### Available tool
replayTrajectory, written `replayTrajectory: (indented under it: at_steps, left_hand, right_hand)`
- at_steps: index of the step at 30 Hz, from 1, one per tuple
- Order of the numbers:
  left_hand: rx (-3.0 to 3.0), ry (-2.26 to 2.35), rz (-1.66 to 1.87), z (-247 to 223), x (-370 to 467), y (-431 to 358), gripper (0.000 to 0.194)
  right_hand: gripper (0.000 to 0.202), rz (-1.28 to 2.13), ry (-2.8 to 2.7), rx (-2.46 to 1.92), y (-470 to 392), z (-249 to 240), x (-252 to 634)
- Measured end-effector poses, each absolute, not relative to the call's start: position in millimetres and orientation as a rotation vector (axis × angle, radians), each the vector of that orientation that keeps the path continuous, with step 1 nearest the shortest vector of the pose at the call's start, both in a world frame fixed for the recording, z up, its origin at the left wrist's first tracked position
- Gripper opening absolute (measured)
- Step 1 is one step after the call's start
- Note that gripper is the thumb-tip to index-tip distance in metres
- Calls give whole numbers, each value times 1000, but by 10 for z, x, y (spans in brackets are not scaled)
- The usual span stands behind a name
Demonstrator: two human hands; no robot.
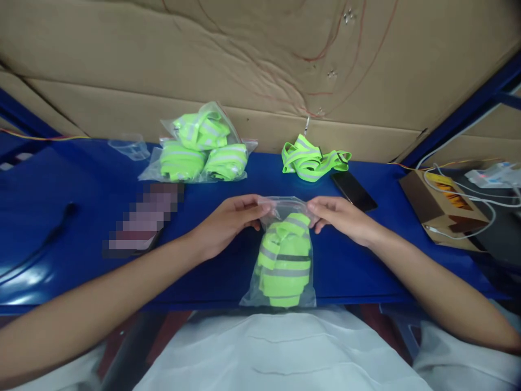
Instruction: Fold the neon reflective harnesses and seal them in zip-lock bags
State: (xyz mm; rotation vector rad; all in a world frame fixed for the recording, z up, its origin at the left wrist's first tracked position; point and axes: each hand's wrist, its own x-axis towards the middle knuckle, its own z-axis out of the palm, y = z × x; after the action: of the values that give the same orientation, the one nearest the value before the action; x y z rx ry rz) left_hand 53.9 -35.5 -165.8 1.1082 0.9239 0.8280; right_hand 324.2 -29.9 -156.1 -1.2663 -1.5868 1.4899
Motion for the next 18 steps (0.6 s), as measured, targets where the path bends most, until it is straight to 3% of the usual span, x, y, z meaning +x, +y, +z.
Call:
replayTrajectory:
  at_steps: [18]
  left_hand:
    - [1106,1090,1027,-1630,519,-340,31]
  right_hand:
    - [47,1417,-1642,-1337,-306,-1372,3352]
